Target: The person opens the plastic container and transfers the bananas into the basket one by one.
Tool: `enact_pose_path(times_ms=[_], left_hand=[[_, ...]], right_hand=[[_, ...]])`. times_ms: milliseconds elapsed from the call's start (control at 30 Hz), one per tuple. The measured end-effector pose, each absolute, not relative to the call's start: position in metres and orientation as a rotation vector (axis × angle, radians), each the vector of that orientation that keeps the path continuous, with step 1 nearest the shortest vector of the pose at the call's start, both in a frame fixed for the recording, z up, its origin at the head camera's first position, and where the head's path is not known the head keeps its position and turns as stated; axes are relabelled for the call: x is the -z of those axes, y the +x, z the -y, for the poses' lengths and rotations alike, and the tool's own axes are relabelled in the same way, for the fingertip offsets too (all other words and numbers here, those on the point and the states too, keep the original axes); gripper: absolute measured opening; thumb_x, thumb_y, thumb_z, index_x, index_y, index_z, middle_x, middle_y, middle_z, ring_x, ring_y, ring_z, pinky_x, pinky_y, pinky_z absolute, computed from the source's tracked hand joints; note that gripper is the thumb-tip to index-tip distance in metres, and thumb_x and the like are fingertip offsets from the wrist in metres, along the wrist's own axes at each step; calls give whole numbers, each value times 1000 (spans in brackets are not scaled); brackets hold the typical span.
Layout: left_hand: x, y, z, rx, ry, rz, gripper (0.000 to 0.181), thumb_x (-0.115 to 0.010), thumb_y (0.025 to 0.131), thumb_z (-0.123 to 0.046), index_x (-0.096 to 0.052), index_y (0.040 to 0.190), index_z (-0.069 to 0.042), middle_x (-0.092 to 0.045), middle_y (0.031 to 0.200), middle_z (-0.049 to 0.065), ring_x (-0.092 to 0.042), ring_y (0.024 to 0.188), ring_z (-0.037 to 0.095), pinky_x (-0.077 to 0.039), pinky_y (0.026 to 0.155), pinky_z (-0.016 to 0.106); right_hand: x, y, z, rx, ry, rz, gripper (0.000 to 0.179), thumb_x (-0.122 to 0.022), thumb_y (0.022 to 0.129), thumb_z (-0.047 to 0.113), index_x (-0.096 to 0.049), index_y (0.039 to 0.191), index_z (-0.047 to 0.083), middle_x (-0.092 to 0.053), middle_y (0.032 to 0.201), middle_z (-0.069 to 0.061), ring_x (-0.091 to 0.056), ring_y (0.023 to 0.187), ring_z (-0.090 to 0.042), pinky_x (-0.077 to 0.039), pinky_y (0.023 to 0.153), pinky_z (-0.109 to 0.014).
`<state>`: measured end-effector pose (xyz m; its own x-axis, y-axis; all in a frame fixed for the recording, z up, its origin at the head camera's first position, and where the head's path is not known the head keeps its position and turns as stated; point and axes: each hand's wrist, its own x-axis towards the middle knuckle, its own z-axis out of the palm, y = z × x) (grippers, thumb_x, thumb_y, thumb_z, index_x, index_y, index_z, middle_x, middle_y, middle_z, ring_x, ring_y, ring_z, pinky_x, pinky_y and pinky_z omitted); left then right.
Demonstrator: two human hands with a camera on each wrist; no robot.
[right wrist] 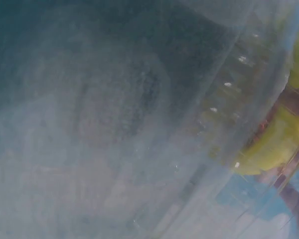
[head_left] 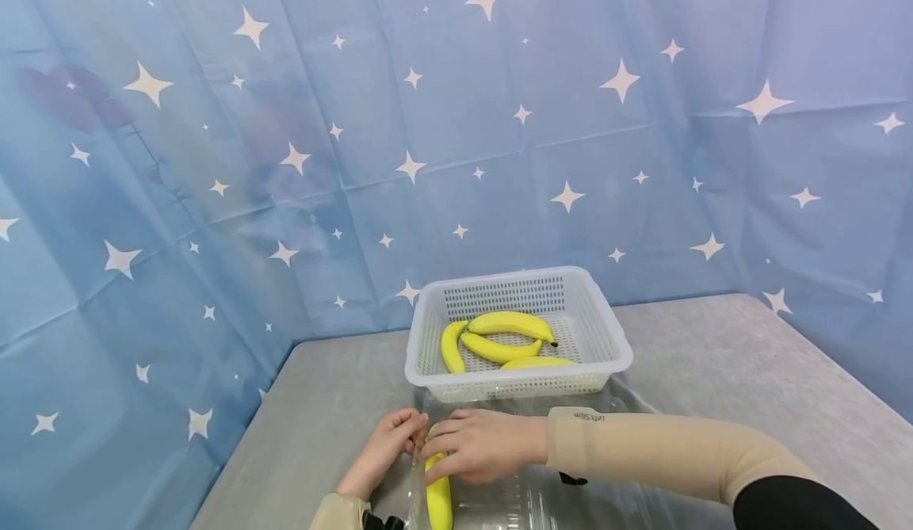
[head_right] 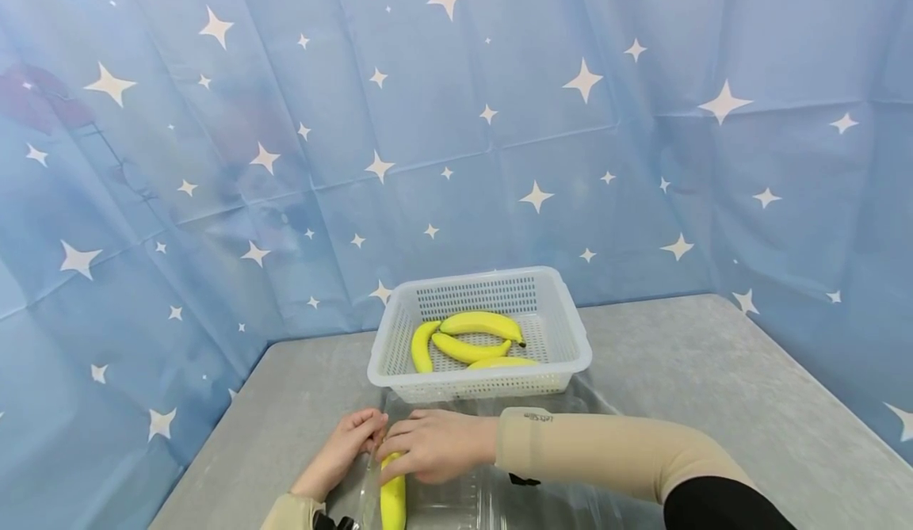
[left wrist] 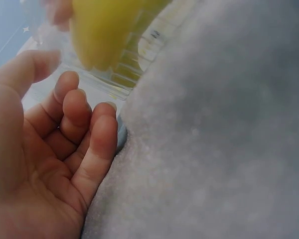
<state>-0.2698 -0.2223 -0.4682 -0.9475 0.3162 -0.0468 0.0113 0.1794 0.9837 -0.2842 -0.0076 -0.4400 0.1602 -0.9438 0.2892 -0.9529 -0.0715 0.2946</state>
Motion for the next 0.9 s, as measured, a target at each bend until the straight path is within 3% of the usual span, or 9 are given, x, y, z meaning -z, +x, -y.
enact_pose_path(times_ms=[300,500,900], left_hand=[[467,-269,222,-1838,313,-2225,32,-49,91,-26,-52,68,-4,-54,63,1,-50,53,13,-46,57,33],[467,-270,222,-1848,314,-2223,36,-49,91,-25,-49,71,5,-53,62,3,-49,53,14,-45,56,32],[467,-269,222,-1834,284,-2225,33,-51,89,-29,-50,67,-5,-52,61,0,-49,54,12,-44,56,29]], right_hand=[[441,-284,8,-46,2024,1797,43,-58,83,20,-49,123,29,-44,126,8,-36,118,-9,-38,79,-23],[442,-285,11,-50,2020,1813,37,-57,84,22,-52,120,30,-46,124,8,-37,117,-8,-38,80,-23],[440,-284,14,-73,2026,1825,32,-60,83,28,-55,115,31,-48,121,9,-38,115,-7,-37,84,-22]])
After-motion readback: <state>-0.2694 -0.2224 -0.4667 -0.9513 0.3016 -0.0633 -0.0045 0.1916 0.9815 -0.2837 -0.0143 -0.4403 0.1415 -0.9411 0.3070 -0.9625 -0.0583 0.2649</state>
